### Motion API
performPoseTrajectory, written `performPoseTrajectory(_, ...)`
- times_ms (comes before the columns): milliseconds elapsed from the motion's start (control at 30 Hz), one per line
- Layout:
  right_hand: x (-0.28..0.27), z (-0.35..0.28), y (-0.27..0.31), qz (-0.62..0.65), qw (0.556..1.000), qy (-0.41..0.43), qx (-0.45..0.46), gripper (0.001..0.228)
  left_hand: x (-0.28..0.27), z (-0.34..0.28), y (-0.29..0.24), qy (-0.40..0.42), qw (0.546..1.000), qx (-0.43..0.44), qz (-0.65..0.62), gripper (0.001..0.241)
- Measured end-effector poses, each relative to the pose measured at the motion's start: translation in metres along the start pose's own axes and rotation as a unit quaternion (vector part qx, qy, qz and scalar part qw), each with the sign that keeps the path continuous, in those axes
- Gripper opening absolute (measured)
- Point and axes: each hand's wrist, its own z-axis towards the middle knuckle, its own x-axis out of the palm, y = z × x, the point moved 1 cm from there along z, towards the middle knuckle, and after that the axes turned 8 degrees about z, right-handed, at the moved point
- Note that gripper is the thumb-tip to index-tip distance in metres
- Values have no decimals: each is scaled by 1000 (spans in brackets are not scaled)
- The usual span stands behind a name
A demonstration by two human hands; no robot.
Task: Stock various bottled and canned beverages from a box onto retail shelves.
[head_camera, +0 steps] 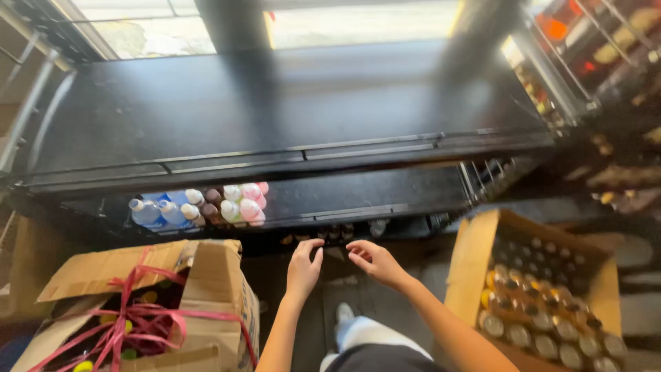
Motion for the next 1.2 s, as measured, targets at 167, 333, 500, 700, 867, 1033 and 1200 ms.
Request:
performPoseTrajectory(167,17,56,8,-55,997,54,-9,29,-3,32,59,-37,996,-79,19,20)
performPoseTrajectory(333,54,112,17,-123,982,144,30,29,-5,57,119,-119,978,-167,28,24)
performPoseTrajectory(500,103,211,-23,-278,918,118,-256,28,15,88,185,-243,949,-183,-82,32)
performPoseTrajectory(700,177,362,-51,-385,887,102,-233,47,24,117,248,-345,914,-201,-70,38)
performPoseTrajectory(867,216,493,-116,-301,902,68,-301,36,42,129,276,-396,911,-114,9,40)
performPoseTrajectory(1033,248,543,-119,-304,912,73,-266,37,66,138,300,-429,901,-61,19,47)
performPoseTrajectory(1200,268,549,-98,-399,696,-41,-595,67,79,156,327,-451,887,-17,100,37)
